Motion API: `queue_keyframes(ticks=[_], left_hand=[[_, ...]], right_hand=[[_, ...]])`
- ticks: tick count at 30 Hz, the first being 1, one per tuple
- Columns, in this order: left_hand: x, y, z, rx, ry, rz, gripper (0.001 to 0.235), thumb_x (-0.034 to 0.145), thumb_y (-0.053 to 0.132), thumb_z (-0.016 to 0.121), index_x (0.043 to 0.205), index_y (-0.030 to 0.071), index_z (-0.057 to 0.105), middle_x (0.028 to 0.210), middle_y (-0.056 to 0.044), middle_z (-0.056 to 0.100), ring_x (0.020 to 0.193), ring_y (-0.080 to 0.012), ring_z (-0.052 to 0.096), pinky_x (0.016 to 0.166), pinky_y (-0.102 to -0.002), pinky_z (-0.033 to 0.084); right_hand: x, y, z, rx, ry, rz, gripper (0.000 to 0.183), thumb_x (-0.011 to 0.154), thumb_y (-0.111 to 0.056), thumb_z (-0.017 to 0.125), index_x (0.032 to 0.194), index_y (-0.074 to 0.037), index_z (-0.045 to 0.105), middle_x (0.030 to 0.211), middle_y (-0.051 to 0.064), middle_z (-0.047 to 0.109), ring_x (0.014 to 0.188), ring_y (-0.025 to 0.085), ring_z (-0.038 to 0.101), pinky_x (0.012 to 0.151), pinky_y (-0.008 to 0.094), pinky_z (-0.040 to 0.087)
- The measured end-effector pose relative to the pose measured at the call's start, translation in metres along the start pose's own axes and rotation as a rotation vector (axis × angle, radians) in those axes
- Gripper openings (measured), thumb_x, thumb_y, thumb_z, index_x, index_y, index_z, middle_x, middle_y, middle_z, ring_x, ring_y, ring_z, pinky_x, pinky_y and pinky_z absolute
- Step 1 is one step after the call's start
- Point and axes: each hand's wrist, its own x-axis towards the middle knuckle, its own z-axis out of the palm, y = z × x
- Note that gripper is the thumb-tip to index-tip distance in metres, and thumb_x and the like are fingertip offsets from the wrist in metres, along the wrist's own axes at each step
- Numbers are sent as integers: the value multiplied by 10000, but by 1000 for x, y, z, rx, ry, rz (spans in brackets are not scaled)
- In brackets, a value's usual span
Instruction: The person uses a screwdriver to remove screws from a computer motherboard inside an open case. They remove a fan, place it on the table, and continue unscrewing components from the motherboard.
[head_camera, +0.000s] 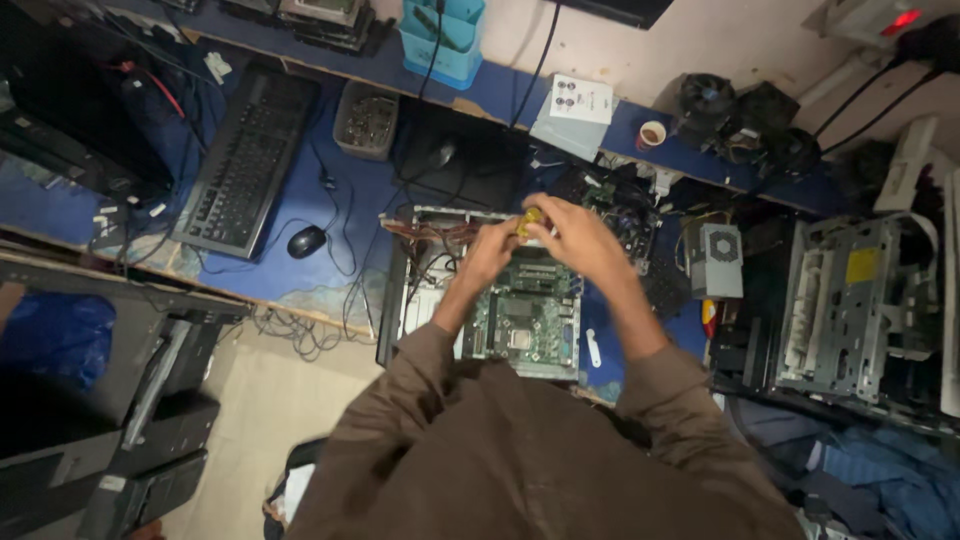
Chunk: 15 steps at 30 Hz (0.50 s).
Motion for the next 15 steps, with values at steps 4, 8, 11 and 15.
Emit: queue_keyframes(ticks=[4,8,11,15], left_hand=[[2,-11,-1,74,-75,171,528,893,-32,652,1398,-22,498,1057,-260,696,969,-453,683,783,-471,523],[1,-3,5,-76,27,151,413,905,54,752,1235,16,507,1041,-210,727,972,-393,749,783,-423,572],[-2,4,3,-83,80,115,452,902,5,677,1287,24,442,987,-193,725,942,-367,762,783,-400,582],[-4,11,-7,-33,-58,73,511,959,-41,632,1391,24,365,980,-192,742,897,-359,741,778,-409,558]], right_hand=[[2,4,-3,-108,-119,98,351,977,-395,698,1101,-78,612,849,162,707,785,380,694,675,464,539],[10,-4,2,-299,-184,332,451,951,-528,738,953,-83,663,797,165,707,780,369,693,718,454,546],[6,-7,-4,-223,-88,255,407,898,-458,769,947,-62,689,806,166,705,759,362,692,683,454,544],[3,-2,-16,-70,-92,-39,259,878,-221,728,1070,-47,722,904,157,715,796,336,707,696,420,567]])
